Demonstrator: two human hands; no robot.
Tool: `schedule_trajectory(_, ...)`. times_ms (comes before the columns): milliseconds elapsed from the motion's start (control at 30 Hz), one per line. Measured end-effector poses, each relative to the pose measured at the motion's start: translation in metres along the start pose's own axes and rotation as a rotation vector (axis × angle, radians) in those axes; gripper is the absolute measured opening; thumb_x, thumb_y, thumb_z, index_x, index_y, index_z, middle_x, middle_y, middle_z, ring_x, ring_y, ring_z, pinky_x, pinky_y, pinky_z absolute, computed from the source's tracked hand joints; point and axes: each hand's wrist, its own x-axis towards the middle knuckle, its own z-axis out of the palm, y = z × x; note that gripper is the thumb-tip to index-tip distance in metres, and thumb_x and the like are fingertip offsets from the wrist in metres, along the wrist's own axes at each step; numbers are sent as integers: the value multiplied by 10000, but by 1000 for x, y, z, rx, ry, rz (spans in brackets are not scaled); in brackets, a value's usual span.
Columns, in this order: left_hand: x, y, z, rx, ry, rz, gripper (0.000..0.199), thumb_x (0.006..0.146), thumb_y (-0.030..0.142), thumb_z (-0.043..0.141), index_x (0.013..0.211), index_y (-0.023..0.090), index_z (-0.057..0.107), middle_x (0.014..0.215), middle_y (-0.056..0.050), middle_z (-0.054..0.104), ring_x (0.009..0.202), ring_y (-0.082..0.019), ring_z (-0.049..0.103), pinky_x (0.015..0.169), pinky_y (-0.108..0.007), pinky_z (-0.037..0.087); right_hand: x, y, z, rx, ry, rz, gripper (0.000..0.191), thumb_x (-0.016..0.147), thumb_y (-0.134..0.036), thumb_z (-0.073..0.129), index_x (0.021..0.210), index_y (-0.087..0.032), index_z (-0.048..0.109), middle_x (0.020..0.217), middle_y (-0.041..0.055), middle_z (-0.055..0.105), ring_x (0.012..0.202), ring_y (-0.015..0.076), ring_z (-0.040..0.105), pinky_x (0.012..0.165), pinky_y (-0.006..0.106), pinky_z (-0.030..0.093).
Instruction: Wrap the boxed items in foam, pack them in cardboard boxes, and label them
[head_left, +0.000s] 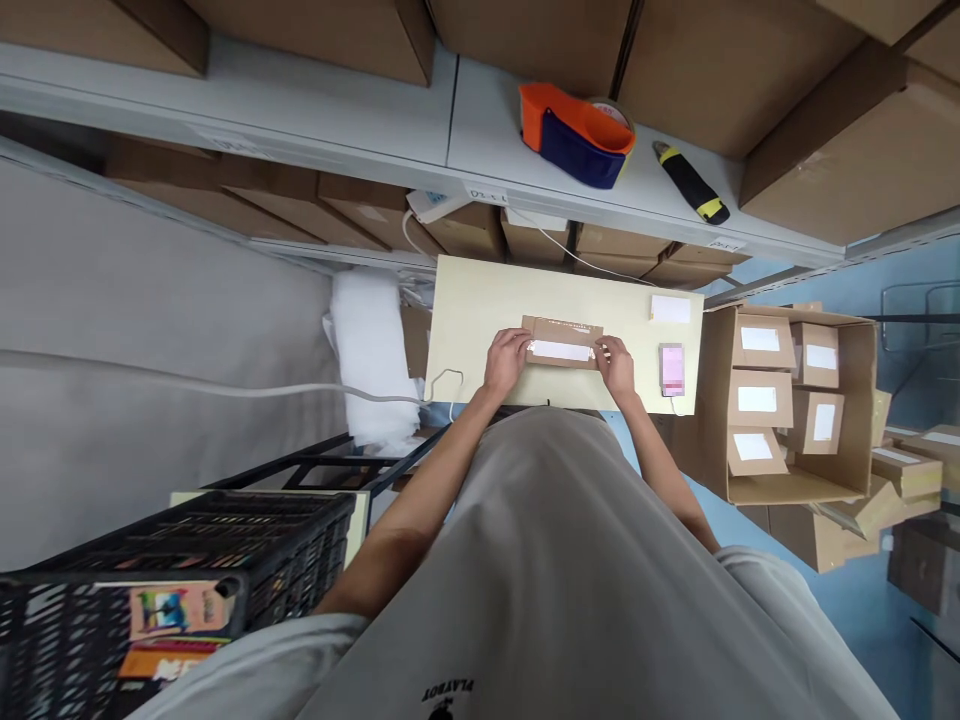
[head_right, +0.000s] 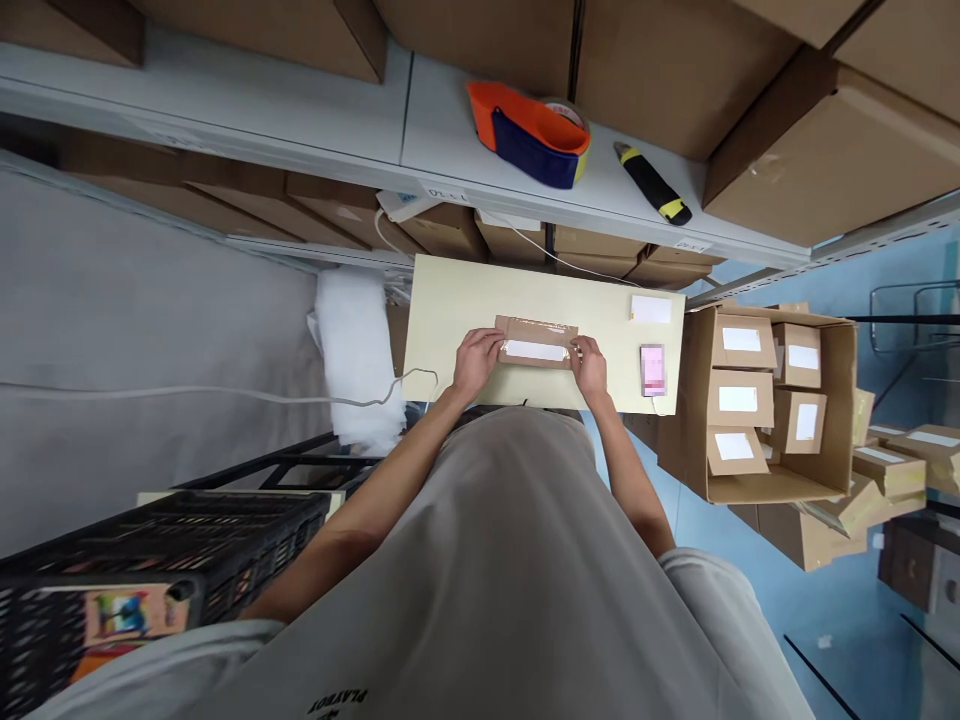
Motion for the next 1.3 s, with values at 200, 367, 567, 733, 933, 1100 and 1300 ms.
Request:
schedule_trajectory(200,13,11,-9,39,-17,-13,295,1004,86,584,1054,210,847,1196,-133,812,1212,-330,691,1135,-515,604,7,-14,-8,-71,-17,51,220,1076,-283,596,1156,-187,776,1359,150,756,967,233,790,957,399,642)
schedule_trajectory(367,57,56,-42,26,146,96,341,1055,187,549,1247,219,829,1235,-140,815,1239,-354,672,1152,-531,569,49,-65,-47,-148,154,-136,264,1102,-335,574,1165,-207,796,1397,180,736,1221,321,758,1095,465,615)
schedule_trajectory(567,137,148,-98,-83,446,290,329,1116,282,551,1335,229,791,1186,-118,797,1178,-332,678,1144,-494,548,147,-174,-124,-195,358,-538,395,1143,-352,476,1458,-198,658,1565,217,636,1513,383,568,1298,598,456)
schedule_trajectory(733,156,182,-120,-131,579,350,238,1089,292,647,1245,220,813,1051,-93,768,1111,-308,688,1075,-451,577,211,-224,-139,-361,286,-482,385,1076,-306,600,1390,-83,623,1414,301,712,1381,448,645,1238,698,474)
schedule_trajectory(933,118,161,-114,-262,526,261,205,1049,233,679,1206,205,807,1017,-84,774,1003,-257,724,931,-384,622,209,-224,-135,-270,193,-457,383,1076,-411,677,1337,-133,638,1219,221,787,1192,403,748,1155,658,562)
schedule_trajectory(1100,49,137,-94,-492,498,163,241,1105,371,668,1281,230,754,1147,-85,801,1022,-203,778,898,-331,646,109,-201,-97,343,-38,-543,617,1057,-792,601,1306,-232,668,1209,109,805,1178,306,755,1124,501,625)
schedule_trajectory(1300,-24,113,-75,-502,457,79,277,1083,494,738,1181,235,747,1103,-73,795,1006,-202,782,931,-353,658,6,-177,-37,679,-219,-330,694,982,-845,694,1369,-269,670,1359,105,794,1313,289,739,1230,470,577)
